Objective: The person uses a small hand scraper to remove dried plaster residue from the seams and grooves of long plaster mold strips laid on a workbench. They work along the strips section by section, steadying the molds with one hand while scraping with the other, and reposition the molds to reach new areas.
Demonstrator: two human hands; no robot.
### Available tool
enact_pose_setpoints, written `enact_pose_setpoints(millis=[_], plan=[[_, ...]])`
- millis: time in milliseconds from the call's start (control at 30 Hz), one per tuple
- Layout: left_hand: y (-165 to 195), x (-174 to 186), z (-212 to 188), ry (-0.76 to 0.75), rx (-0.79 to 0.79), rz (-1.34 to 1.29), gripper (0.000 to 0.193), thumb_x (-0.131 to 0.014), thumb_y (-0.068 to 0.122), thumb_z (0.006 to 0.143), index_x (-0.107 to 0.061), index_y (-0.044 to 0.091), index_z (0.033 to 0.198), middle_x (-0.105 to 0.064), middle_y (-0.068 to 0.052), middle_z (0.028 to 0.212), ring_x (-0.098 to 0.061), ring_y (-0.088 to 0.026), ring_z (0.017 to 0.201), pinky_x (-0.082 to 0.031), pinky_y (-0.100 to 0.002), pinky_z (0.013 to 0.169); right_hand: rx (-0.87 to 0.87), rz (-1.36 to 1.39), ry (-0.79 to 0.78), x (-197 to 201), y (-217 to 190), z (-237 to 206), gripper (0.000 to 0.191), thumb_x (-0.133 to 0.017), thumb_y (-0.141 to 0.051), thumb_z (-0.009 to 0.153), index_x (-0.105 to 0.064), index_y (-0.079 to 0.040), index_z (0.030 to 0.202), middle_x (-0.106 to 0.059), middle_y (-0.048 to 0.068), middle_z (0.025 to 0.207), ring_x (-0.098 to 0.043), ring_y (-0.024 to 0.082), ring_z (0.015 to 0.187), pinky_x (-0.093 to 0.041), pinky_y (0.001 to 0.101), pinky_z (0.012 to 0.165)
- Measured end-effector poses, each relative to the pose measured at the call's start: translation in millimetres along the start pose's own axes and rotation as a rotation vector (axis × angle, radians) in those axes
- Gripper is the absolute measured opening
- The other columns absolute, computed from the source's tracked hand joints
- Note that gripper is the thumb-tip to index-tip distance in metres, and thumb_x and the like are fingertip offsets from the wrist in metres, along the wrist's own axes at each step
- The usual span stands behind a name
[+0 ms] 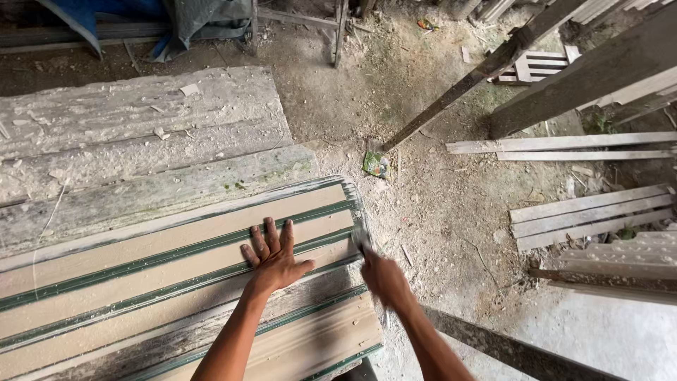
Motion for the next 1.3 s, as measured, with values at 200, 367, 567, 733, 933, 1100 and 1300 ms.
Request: enact_pose_setpoints(millis=[200, 367, 567, 733, 933, 1100, 1300], plan=[[-3, 2, 0, 0.127, -0.007, 0.016, 0.121, -0.064, 0.075, 0.079, 0.006, 0.025, 0.165, 0.027, -0.018, 0.169, 0.029, -0.05, 0.152, 0.012, -0.074, 0.113, -0.06, 0.15, -0.072, 67, -55, 76, 0.049, -0.043, -0.018, 0.104, -0.047, -0.017, 0.152, -0.06, 0.008, 0.057, -0.048, 0.016, 0.037, -0.039, 0.0327, 0.029], [-9, 0, 9, 0.056, 0.063, 0.046, 0.121, -0.065, 0.077, 0.08, 0.005, 0.028, 0.166, 0.027, -0.017, 0.17, 0.03, -0.049, 0.152, 0.013, -0.073, 0.114, 0.046, 0.034, -0.075, 70, -50, 65, 0.049, -0.041, -0.021, 0.105, -0.042, -0.023, 0.154, -0.064, 0.01, 0.061, -0.049, 0.017, 0.038, -0.041, 0.0319, 0.03], [-13, 3, 12, 0.09, 0.086, 0.029, 0.121, -0.065, 0.078, 0.078, 0.006, 0.032, 0.164, 0.03, -0.013, 0.169, 0.033, -0.045, 0.151, 0.015, -0.071, 0.114, 0.13, 0.014, -0.193, 70, -37, 139, 0.049, -0.043, -0.02, 0.107, -0.04, -0.017, 0.156, -0.064, 0.012, 0.065, -0.053, 0.014, 0.039, -0.044, 0.0285, 0.029], [-15, 7, 12, 0.174, 0.138, 0.063, 0.117, -0.067, 0.075, 0.076, -0.001, 0.035, 0.164, 0.022, -0.01, 0.171, 0.025, -0.044, 0.155, 0.01, -0.07, 0.116, 0.285, -0.322, -0.048, 54, -17, 96, 0.052, -0.044, -0.019, 0.104, -0.037, -0.012, 0.155, -0.062, 0.014, 0.059, -0.052, 0.016, 0.038, -0.045, 0.0322, 0.036], [-15, 12, 11, 0.18, 0.127, 0.007, 0.115, -0.066, 0.074, 0.077, -0.002, 0.035, 0.164, 0.023, -0.01, 0.171, 0.026, -0.043, 0.154, 0.01, -0.07, 0.116, -0.033, 0.051, -0.332, 67, -47, 131, 0.046, -0.039, -0.019, 0.107, -0.045, -0.014, 0.152, -0.06, 0.014, 0.065, -0.046, 0.017, 0.039, -0.039, 0.0315, 0.032], [-16, 14, 8, 0.213, 0.133, 0.02, 0.111, -0.065, 0.074, 0.078, -0.005, 0.035, 0.164, 0.02, -0.009, 0.172, 0.023, -0.041, 0.155, 0.01, -0.068, 0.116, 0.096, -0.124, -0.3, 72, -49, 117, 0.056, -0.029, -0.01, 0.103, -0.029, -0.019, 0.158, -0.063, 0.02, 0.066, -0.052, 0.022, 0.036, -0.047, 0.0339, 0.028], [-4, 14, 2, 0.687, 0.013, -0.044, 0.091, -0.058, 0.072, 0.082, -0.033, 0.025, 0.156, -0.007, -0.013, 0.169, -0.001, -0.044, 0.154, -0.002, -0.075, 0.114, 0.182, -0.22, -0.2, 71, -48, 125, 0.041, -0.039, -0.024, 0.109, -0.044, -0.009, 0.146, -0.069, 0.018, 0.072, -0.058, 0.019, 0.042, -0.053, 0.0357, 0.036]])
Point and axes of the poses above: each hand's wrist, its own z-axis towards the middle knuckle, its own x-axis out of the back of the hand, y = z × x, the point moved 5 cm from there along z, towards the middle knuckle
